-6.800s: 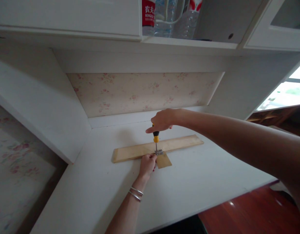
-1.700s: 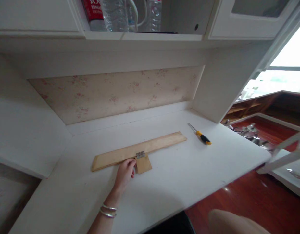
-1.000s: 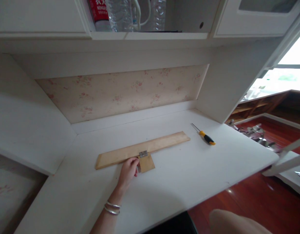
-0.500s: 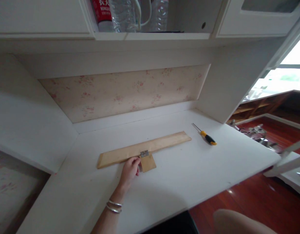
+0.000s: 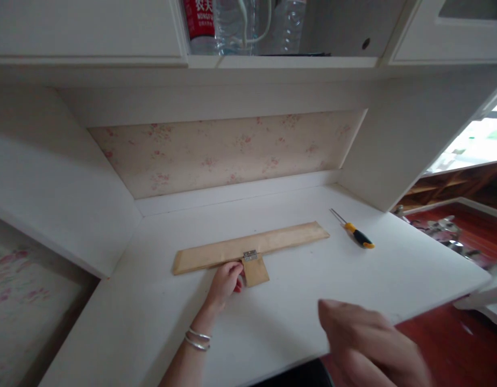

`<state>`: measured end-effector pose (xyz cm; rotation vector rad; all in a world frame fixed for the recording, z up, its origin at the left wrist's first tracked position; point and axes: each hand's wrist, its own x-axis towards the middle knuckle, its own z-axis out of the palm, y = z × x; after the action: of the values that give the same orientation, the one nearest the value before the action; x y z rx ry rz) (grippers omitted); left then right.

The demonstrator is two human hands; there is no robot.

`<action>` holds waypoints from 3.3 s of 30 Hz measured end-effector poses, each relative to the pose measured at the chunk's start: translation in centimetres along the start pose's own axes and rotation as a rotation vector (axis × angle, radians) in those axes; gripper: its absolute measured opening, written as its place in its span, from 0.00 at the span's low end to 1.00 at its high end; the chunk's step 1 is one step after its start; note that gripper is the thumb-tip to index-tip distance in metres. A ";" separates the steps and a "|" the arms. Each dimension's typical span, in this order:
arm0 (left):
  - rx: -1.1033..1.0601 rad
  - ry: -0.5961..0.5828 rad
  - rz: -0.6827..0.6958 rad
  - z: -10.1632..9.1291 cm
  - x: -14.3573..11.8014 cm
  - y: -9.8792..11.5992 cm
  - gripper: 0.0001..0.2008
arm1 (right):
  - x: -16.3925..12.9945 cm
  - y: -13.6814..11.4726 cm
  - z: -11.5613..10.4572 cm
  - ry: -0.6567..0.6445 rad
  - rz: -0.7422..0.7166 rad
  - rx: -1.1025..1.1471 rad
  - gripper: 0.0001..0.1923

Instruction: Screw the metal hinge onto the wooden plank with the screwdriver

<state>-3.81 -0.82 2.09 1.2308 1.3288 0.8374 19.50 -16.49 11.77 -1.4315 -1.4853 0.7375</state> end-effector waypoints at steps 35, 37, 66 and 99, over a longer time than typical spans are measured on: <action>1.137 0.185 0.467 -9.1 2.9 1.0 0.40 | 8.1 9.5 9.2 -0.240 0.087 -0.021 0.19; 1.156 0.157 0.441 -9.2 3.7 1.1 0.41 | 7.9 10.4 9.6 -0.252 0.181 0.084 0.21; 1.122 0.426 0.574 -8.2 2.5 1.4 0.36 | 9.1 8.7 11.4 -0.126 0.267 0.559 0.14; 1.066 0.527 0.652 -8.8 2.2 1.6 0.36 | 8.6 5.3 10.4 -0.189 0.301 0.525 0.15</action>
<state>-11.74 3.09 4.50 2.4893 1.9343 0.9531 13.18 -5.58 4.60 -1.2065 -1.1009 1.3679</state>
